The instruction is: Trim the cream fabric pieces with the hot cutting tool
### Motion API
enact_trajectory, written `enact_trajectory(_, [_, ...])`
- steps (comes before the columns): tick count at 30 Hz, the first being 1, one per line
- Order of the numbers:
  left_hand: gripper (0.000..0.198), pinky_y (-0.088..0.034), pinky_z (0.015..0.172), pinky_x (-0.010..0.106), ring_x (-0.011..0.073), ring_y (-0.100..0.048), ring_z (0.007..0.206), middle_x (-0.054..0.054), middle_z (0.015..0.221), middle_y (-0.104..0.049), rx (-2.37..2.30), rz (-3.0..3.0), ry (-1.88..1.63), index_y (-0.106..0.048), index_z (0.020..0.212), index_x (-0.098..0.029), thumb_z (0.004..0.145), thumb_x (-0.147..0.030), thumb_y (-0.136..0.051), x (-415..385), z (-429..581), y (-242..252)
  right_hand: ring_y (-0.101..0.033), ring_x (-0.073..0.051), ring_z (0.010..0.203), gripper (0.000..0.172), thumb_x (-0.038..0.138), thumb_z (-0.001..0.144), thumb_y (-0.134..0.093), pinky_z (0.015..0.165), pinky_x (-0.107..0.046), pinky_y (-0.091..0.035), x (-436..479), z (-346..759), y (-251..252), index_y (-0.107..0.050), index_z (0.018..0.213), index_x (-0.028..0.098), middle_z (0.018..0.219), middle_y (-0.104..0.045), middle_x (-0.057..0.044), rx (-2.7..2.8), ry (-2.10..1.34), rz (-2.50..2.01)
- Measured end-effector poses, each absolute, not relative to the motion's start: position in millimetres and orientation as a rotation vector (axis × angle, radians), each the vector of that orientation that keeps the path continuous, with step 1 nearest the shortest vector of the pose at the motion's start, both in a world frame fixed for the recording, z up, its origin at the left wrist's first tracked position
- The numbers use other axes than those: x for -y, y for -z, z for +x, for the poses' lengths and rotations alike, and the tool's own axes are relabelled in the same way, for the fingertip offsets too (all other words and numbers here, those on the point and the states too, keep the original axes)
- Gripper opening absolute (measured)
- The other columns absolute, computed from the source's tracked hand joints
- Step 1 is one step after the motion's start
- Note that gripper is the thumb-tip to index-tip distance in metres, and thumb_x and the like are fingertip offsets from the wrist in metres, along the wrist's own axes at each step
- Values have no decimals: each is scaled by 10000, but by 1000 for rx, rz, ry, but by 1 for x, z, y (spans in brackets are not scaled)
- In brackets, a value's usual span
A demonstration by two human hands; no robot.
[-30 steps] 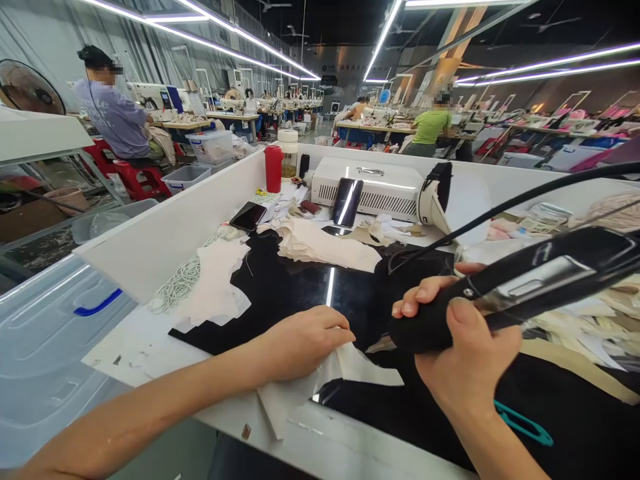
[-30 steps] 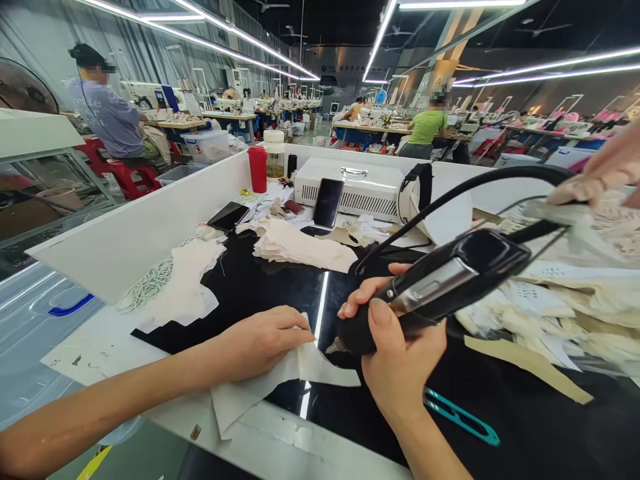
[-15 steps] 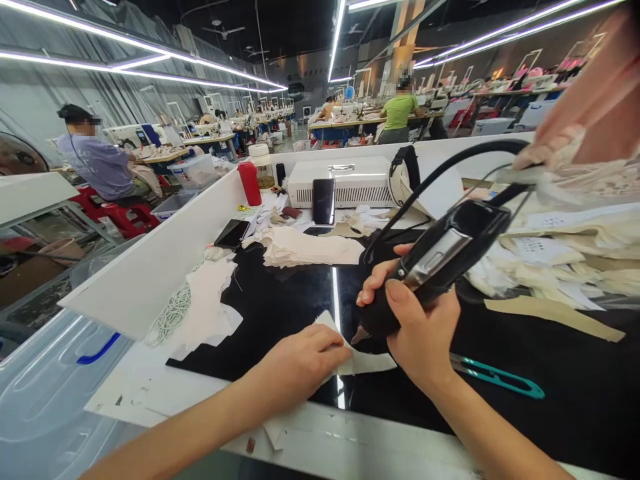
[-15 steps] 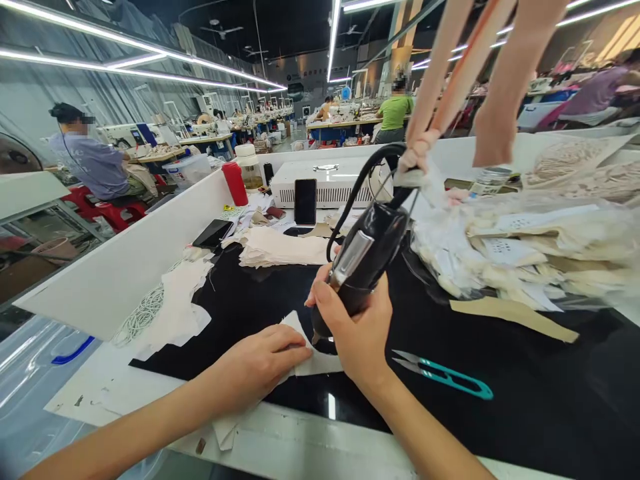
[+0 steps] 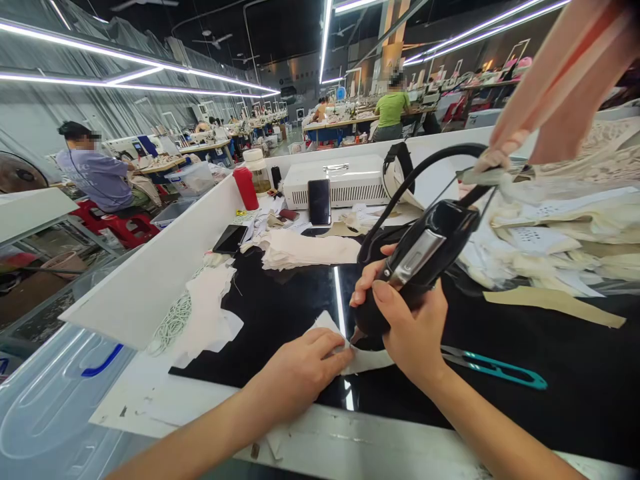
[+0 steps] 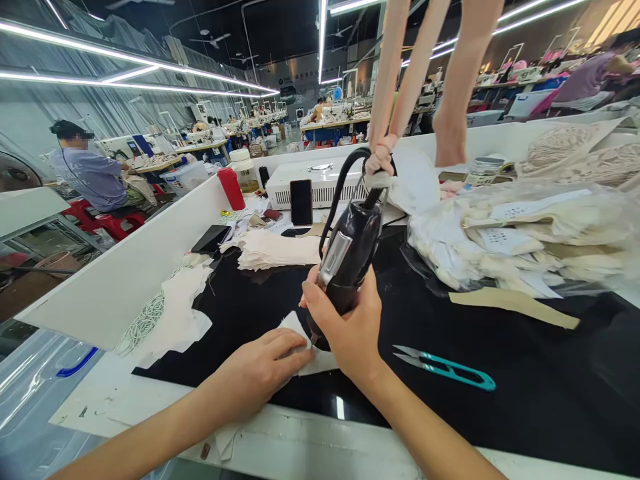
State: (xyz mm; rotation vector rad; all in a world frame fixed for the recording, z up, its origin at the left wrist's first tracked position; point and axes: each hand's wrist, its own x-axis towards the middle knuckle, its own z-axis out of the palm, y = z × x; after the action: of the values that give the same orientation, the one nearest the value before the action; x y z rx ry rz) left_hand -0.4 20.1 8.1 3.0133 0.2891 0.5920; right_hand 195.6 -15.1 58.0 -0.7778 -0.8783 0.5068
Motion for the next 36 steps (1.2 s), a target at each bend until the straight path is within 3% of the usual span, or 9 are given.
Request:
enact_trajectory(6, [291, -702, 1029, 340, 230, -763, 1182, 128, 1273, -758, -294, 3014, -582, -674, 1373, -151, 1162, -65, -493, -20, 0, -10, -691, -141, 567, 384, 399, 920, -908, 572, -306, -617, 16, 195, -58, -656, 1184, 279, 809, -749, 73, 895, -520, -810])
enact_trajectory(13, [353, -691, 1093, 390, 245, -760, 1225, 144, 1273, -771, -273, 2978, -623, -653, 1379, -131, 1109, 2, -469, -19, 2, -16, -689, -154, 607, 530, 534, 837, -1002, 609, -318, -624, 30, 213, -65, -683, 1187, 296, 812, -740, 70, 802, -510, -802])
enact_trajectory(18, [376, -697, 1035, 392, 245, -759, 1133, 133, 1249, -764, -331, 2892, -558, -675, 1323, -137, 1050, 47, -492, -7, 16, -15, -698, -157, 600, 575, 557, 804, -1022, 599, -313, -618, 42, 221, -60, -706, 1208, 297, 809, -759, 67, 775, -512, -848])
enact_trajectory(25, [254, -690, 879, 357, 237, -709, 938, 85, 1053, -720, -483, 2910, -532, -702, 1171, -148, 1082, 5, -520, 5, 29, -12, -703, -162, 580, 558, 574, 808, -1019, 580, -319, -630, 50, 217, -59, -707, 1180, 298, 789, -769, 67, 788, -469, -854])
enact_trajectory(36, [319, -699, 909, 346, 247, -753, 1043, 97, 1194, -755, -443, 2877, -677, -684, 1337, -164, 1103, -5, -537, 8, 17, -3, -680, -153, 569, 422, 520, 865, -985, 527, -302, -606, 50, 217, -60, -687, 1043, 280, 792, -772, 50, 838, -460, -825])
